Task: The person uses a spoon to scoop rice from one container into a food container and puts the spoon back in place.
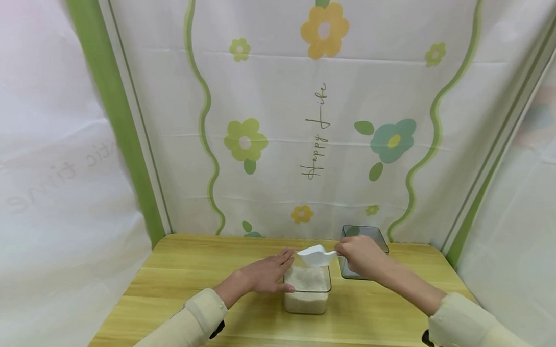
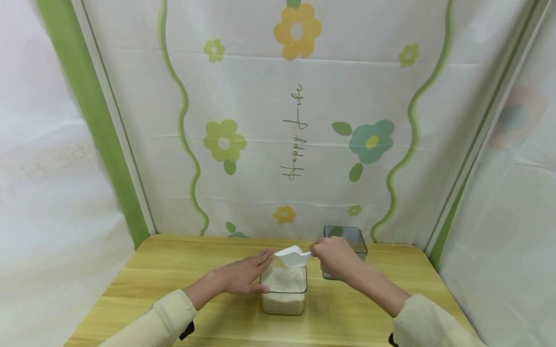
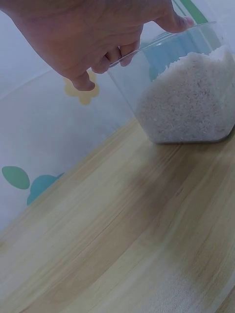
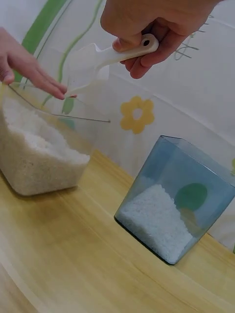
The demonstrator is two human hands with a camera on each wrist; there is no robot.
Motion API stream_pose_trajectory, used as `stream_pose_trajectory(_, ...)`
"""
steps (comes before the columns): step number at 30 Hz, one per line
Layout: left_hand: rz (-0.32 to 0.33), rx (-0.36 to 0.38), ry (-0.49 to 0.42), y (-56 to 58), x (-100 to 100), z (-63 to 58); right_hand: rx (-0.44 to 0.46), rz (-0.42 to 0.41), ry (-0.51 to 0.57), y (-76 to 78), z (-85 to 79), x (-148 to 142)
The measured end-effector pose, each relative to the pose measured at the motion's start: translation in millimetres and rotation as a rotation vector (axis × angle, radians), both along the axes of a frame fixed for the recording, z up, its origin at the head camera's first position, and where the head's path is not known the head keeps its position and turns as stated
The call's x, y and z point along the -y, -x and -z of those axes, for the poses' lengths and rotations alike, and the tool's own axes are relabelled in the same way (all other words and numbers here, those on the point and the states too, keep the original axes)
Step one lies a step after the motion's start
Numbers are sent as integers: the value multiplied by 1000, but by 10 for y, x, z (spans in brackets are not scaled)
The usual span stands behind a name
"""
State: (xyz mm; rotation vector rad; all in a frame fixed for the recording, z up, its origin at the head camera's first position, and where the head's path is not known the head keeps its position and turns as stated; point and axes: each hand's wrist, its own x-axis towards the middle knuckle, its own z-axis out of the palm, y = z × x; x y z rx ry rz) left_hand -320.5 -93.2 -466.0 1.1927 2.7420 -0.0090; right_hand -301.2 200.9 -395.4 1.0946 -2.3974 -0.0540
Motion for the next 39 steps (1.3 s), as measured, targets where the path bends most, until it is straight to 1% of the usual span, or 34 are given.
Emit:
stream_pose_trajectory(3, -2, -1, 4, 1, -3, 3, -5, -3, -69, 38, 60, 80)
stream_pose_trajectory(6, -3, 0, 3, 1, -2, 3, -26, 2, -162, 78, 119, 160)
stream_pose_trajectory(10, -1, 9, -8, 1, 2, -4, -97, 10, -282, 138, 189, 262)
stream_pose_trajectory(14, -7, 18, -11, 0, 12, -7, -173, -4, -328, 227, 251, 378)
stream_pose_trajectory(17, -9, 11, -8, -2, 16, -4, -219, -24, -349, 298, 295, 458)
stream_pose_trajectory(19, -7, 9, -12, -1, 16, -7, -232, -42, -361, 342, 324, 500)
stream_pose_trajectory(22, 4, 4, -12, 2, 13, -10, -227, -80, -374, 403, 359, 552)
stream_pose_trajectory(25, 10, 1, -4, 4, 13, -17, -194, -105, -384, 459, 380, 603)
stream_pose_trajectory(28, 0, 7, 7, -2, 16, -26, -123, -103, -413, 499, 397, 664)
stream_pose_trajectory(31, -8, 12, 11, -2, 19, -28, -47, -89, -465, 528, 401, 739)
stream_pose_trajectory(34, 0, 7, 16, 4, 0, -33, -22, -88, -505, 556, 391, 790)
stream_pose_trajectory(38, -3, 6, 31, 9, -36, -58, 49, -101, -487, 610, 363, 809)
stream_pose_trajectory(39, -10, 11, 38, 5, -41, -66, 95, -104, -470, 619, 354, 808)
